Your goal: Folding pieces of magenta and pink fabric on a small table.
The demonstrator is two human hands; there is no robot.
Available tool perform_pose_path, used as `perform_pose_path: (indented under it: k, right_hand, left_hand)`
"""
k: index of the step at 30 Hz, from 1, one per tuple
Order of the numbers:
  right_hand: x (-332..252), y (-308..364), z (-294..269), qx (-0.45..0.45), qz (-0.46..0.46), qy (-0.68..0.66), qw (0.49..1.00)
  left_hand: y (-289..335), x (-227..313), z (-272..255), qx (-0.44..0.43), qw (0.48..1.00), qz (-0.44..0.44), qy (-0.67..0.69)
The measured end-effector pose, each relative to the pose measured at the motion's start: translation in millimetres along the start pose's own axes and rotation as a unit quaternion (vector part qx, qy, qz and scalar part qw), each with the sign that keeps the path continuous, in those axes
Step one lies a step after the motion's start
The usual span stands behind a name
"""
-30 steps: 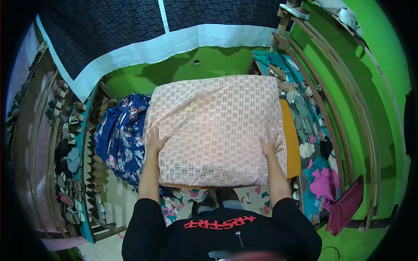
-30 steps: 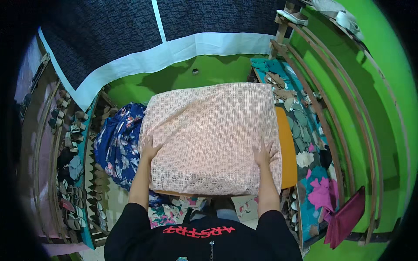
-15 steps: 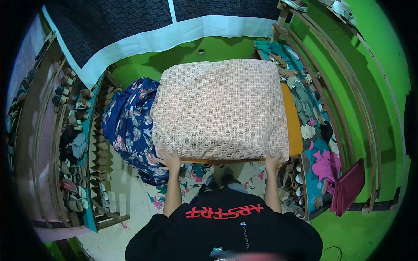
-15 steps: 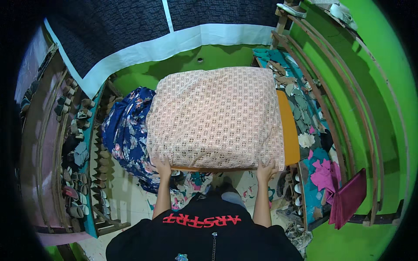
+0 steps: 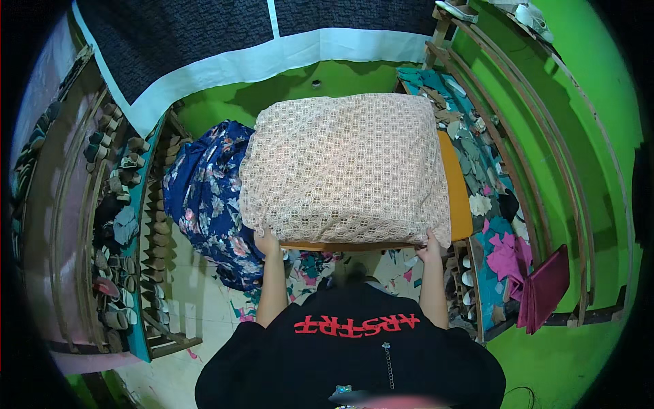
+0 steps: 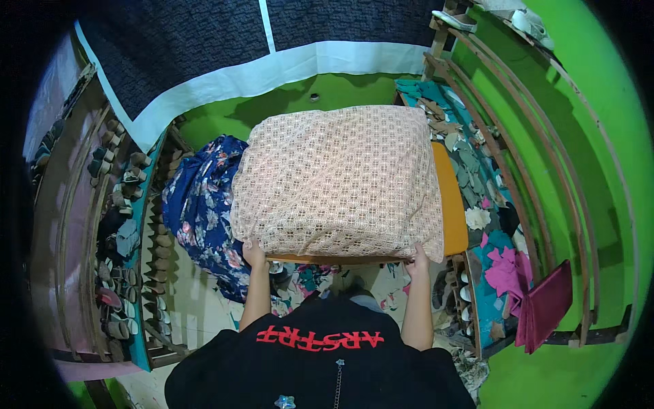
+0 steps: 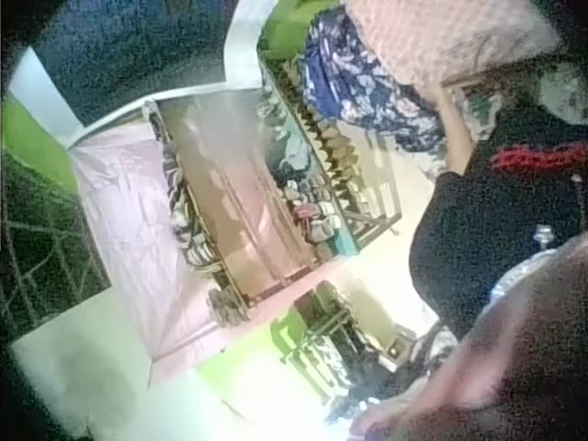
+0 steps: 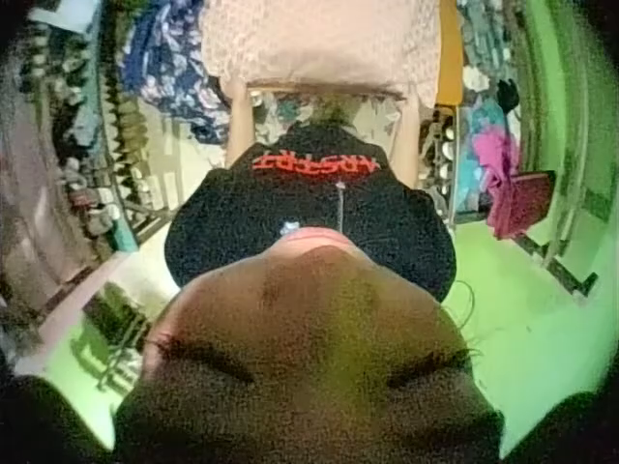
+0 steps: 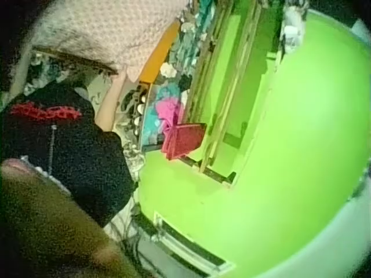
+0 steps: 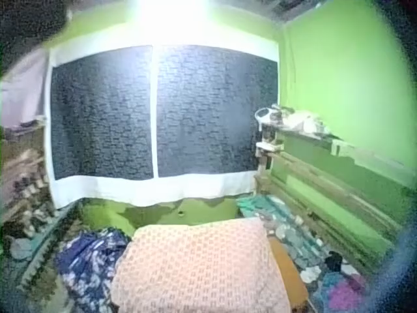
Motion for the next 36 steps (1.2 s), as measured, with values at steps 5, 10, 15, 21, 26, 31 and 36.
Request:
perform_pose_path:
  k: [5, 10, 15, 21, 26, 31, 36]
  right_hand:
    - [-39, 2, -25, 0.163, -0.259, 0.213, 0.928]
    - [-34, -47, -60, 0.188, -0.274, 0.344, 0.878]
    - [-49, -54, -99, 0.283, -0.162, 0.019, 0.945]
    - [-94, 41, 9, 0.276, -0.607, 0.318, 0.674]
    - [-39, 76, 102, -0.093, -0.519, 0.623, 0.578]
    - [-11, 90, 125, -0.245, -0.456, 0.761, 0.392]
    - [11, 81, 126, -0.138, -0.369, 0.871, 0.294]
  left_hand:
    - [22, 31, 15, 0.085, 0.99, 0.014, -0.114]
    - [16, 18, -10, 0.071, 0.961, 0.032, -0.266]
    - [43, 103, -3, 0.199, 0.88, 0.304, -0.307]
    - [136, 123, 103, -0.438, 0.735, 0.403, -0.324]
    - [150, 86, 121, -0.48, 0.553, 0.321, -0.601]
    - [141, 59, 128, -0.389, 0.557, 0.469, -0.563]
    - [127, 67, 156, -0.579, 0.469, 0.258, -0.614]
Point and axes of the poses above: each hand's wrist, its own y-axis away from the middle knuckle, its own z-axis out of the palm, x = y × z, the point moved 5 cm from there along -y, towards the middle knuckle, and after that the axes turned 5 degrees about y, right-handed, at the moved point
